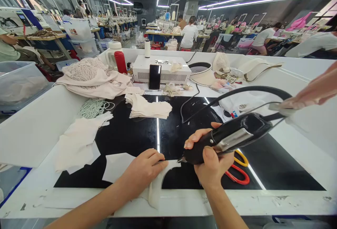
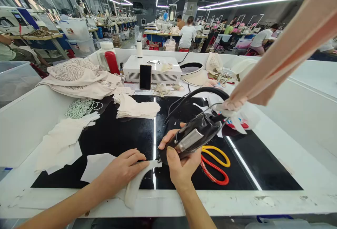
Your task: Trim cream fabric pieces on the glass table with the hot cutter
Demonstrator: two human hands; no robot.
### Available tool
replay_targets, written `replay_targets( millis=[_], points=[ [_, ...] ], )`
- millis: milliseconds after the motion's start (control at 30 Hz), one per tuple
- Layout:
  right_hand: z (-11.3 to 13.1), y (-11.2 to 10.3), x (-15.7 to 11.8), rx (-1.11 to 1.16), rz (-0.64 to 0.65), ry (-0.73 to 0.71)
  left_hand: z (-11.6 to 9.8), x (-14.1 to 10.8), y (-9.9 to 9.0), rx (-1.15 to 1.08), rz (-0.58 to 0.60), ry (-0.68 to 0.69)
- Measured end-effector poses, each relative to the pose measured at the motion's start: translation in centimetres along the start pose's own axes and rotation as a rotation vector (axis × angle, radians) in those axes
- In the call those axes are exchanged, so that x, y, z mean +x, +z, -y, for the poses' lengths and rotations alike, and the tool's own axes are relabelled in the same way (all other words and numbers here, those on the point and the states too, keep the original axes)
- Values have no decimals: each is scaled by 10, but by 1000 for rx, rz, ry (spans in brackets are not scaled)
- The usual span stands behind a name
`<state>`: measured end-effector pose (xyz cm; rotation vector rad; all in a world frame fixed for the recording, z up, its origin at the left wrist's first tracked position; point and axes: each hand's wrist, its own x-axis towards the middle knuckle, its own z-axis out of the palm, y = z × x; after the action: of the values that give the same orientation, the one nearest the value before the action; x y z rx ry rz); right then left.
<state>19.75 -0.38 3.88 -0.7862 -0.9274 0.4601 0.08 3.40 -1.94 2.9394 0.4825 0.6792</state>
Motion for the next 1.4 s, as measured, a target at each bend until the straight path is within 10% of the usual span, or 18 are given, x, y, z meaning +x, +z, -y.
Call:
replay_targets(
  millis=[1400],
  points=[
    [3, 6, -10, 42, 34, 27, -1, 1, 2, -46, -61, -16]
  ],
)
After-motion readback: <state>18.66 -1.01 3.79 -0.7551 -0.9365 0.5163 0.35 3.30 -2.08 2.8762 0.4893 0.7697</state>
